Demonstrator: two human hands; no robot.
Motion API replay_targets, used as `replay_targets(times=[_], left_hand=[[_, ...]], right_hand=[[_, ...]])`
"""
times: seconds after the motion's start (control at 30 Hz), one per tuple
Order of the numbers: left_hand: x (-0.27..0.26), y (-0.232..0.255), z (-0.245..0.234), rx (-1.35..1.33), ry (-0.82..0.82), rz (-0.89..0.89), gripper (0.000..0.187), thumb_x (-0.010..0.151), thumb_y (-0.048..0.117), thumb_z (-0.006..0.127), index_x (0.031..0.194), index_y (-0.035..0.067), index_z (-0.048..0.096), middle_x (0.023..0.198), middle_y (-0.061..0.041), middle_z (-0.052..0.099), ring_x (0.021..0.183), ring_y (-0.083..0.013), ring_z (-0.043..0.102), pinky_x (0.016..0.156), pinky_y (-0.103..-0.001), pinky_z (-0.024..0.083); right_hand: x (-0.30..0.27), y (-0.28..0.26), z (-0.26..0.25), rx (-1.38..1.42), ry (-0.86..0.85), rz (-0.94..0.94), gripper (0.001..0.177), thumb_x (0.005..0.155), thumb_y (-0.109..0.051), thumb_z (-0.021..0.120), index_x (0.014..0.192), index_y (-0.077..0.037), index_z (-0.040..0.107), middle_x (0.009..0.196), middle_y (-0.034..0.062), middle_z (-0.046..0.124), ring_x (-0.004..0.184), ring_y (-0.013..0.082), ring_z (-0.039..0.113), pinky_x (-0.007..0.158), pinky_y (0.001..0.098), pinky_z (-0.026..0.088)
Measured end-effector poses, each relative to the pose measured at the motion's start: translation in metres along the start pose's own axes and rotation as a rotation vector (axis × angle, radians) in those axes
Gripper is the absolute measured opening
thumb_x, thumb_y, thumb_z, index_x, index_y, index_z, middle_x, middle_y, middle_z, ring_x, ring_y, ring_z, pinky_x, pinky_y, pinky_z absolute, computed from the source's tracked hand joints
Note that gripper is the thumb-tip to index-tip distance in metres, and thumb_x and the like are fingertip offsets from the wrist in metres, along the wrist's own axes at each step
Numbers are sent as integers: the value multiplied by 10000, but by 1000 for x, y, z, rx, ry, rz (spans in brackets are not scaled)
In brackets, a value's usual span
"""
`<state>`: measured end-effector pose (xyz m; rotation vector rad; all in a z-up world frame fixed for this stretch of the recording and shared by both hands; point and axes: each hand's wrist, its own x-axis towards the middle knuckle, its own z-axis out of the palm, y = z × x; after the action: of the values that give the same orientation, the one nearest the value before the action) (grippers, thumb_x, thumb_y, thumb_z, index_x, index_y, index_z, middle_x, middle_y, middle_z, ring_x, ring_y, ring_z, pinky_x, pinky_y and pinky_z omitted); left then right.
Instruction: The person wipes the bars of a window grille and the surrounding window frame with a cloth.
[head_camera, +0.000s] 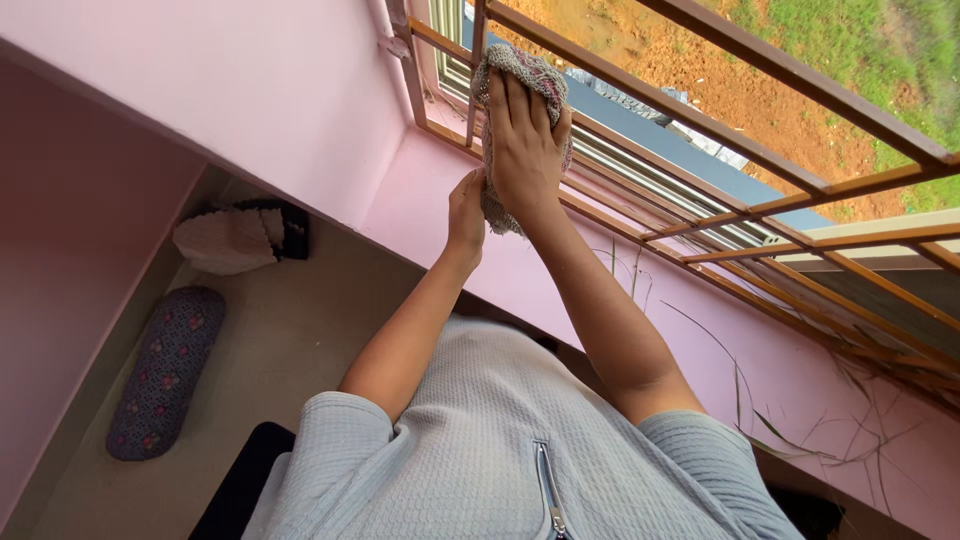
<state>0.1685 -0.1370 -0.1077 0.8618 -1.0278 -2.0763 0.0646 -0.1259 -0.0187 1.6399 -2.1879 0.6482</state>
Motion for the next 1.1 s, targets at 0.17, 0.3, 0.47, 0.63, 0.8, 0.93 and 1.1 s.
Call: replay_targets(times=[0.17,0.3,0.47,0.63,0.8,0.93,1.1], left_hand=[[-9,23,2,-4,-16,-132,495,1080,416,360,1323,41,572,1106,-47,682,985,-140,658,815,-341,554],[-12,20,9,46,-144,-239,483,1062,433,351,1391,101,475,1084,-47,682,918,-147,679,758,-370,578],[1,-20,24,138,-302,-186,459,1071,399,428,1296,21,556,1007,-85,718,833,-178,707,708,-377,577],[-11,-31,25,593,-366,-4,462,1065,392,499,1142,-30,670,874,-93,741,783,-164,705,726,-318,554],[-4,4,-2,444,-268,110,412,1096,334,499,1127,-50,646,889,-83,715,803,-142,663,754,-312,549],[3,50,-17,69,-189,255,370,1101,260,495,1288,-47,586,1074,-90,686,921,-133,638,815,-313,549],[15,99,-30,43,10,690,461,1122,112,461,1531,-22,297,1522,-181,442,1437,-242,439,1245,-395,350]], right_hand=[[16,-16,6,-110,53,62,707,835,-121,666,1498,-68,426,1355,82,522,1213,282,485,1093,539,232],[13,-2,-1,-245,204,-31,633,871,-96,676,1471,-117,476,1324,18,543,1179,229,480,1064,472,269],[-6,28,-19,-239,227,-16,423,1012,-74,692,1412,-186,610,1251,-70,599,1148,161,500,1021,396,305],[-28,45,-58,-110,175,-29,417,984,13,677,1377,-127,678,1294,-9,653,1163,204,542,997,389,328],[-12,20,-63,82,206,34,385,925,106,631,1254,-67,733,1262,41,698,1173,253,576,1003,418,378],[4,-35,-57,228,363,-94,394,920,135,623,1270,-14,723,1291,120,687,1268,277,585,1076,434,437],[57,-78,-21,152,461,-236,402,960,37,698,1356,-32,681,1435,157,541,1359,352,495,1158,497,385]])
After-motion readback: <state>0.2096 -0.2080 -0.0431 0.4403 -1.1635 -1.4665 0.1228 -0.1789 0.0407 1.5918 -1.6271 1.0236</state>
